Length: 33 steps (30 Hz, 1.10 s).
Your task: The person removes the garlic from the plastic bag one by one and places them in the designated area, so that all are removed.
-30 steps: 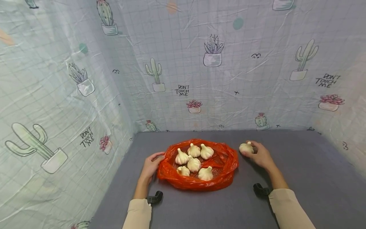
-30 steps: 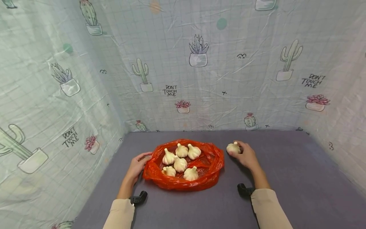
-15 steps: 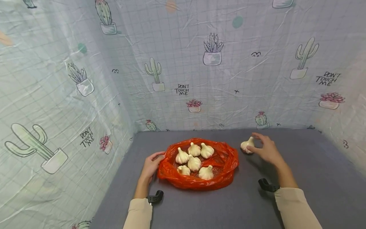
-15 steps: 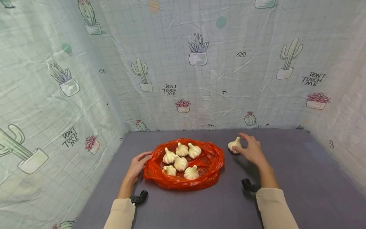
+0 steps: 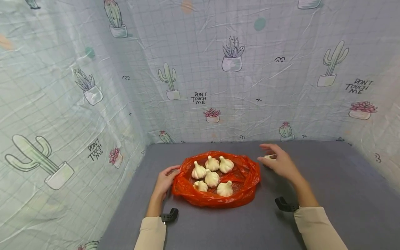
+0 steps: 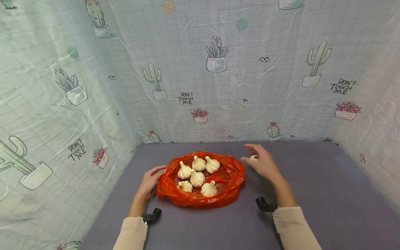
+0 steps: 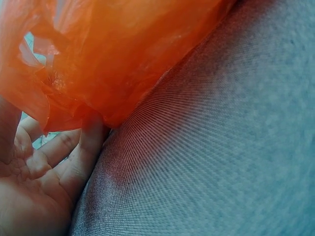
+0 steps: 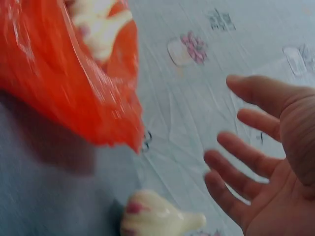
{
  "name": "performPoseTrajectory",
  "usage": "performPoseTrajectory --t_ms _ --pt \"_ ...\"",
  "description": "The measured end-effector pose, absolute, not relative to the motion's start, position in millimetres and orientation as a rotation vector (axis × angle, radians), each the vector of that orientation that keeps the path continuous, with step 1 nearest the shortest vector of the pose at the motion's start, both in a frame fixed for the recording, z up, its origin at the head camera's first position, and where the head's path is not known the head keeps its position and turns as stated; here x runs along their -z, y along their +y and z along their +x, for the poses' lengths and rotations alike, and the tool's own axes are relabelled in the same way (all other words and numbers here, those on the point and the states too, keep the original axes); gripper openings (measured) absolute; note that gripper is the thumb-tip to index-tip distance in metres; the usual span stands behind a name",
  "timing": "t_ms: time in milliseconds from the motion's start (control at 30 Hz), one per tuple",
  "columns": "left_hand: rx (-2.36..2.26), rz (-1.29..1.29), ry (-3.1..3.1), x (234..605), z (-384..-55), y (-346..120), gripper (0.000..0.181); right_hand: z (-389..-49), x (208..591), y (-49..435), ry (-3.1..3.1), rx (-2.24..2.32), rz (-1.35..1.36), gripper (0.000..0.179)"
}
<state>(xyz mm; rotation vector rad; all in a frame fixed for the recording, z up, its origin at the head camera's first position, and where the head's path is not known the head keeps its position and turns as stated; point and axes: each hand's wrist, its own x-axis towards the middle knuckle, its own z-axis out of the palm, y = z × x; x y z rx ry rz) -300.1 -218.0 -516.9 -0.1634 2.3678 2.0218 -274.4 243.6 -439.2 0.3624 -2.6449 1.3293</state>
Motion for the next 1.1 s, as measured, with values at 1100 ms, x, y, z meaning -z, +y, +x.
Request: performPoseTrajectory --t_ms 1100 --pt "-2.003 -0.158 2.315 486.2 -285.5 -212.7 0.035 -268.1 484.3 149.6 -2.850 -1.518 1.143 0.047"
